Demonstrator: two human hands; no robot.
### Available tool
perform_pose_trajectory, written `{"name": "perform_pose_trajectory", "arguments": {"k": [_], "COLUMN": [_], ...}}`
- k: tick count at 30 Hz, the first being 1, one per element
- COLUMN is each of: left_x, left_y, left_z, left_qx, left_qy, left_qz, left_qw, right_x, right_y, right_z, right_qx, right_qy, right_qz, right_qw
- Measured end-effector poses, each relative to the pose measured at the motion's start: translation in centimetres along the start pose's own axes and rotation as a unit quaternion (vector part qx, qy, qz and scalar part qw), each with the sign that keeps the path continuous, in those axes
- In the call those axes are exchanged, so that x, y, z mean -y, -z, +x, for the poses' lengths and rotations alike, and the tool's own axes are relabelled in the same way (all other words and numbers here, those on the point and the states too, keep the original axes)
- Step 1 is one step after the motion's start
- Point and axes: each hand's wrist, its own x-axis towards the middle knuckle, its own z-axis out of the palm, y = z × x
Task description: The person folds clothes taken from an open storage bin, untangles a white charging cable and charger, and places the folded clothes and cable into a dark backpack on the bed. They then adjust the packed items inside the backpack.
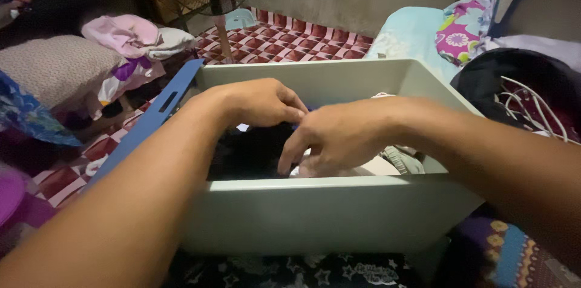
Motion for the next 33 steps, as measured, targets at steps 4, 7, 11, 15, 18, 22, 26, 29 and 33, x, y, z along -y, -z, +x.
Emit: {"name": "perform_pose_trajectory", "arguments": {"k": [4, 7, 11, 15, 18, 22, 26, 29, 33], "left_x": [1.4, 3.1, 5.8, 7.2, 7.8, 8.2, 8.6, 8.6, 8.5], "left_y": [1.1, 2.3, 2.9, 3.3, 3.3, 3.9, 4.1, 4.0, 4.0], "left_z": [-0.2, -1.5, -4.1, -4.9, -5.1, -5.0, -5.4, -5.8, -6.3], "left_qx": [-0.188, -0.418, -0.535, -0.293, -0.246, -0.212, -0.192, -0.179, -0.161], "left_qy": [-0.015, 0.061, 0.149, 0.384, 0.385, 0.409, 0.416, 0.42, 0.423], "left_qz": [-0.045, 0.005, 0.185, 0.03, 0.015, 0.059, 0.053, 0.054, 0.051], "left_qw": [0.981, 0.907, 0.811, 0.875, 0.889, 0.886, 0.887, 0.888, 0.89], "right_x": [-2.0, -4.1, -7.0, -9.6, -11.1, -13.1, -14.5, -14.1, -11.1], "right_y": [0.5, 1.2, 0.6, -0.5, -1.2, -2.9, -4.4, -5.3, -7.1], "right_z": [-1.4, -3.5, -5.4, -6.7, -7.6, -8.4, -8.7, -9.5, -11.2], "right_qx": [-0.138, -0.243, -0.284, -0.265, -0.284, -0.286, -0.344, -0.366, -0.325], "right_qy": [0.013, -0.063, -0.239, -0.33, -0.367, -0.418, -0.389, -0.296, -0.332], "right_qz": [0.035, 0.019, -0.023, 0.016, 0.011, 0.093, 0.209, 0.425, 0.614], "right_qw": [0.99, 0.968, 0.928, 0.906, 0.886, 0.857, 0.829, 0.773, 0.638]}}
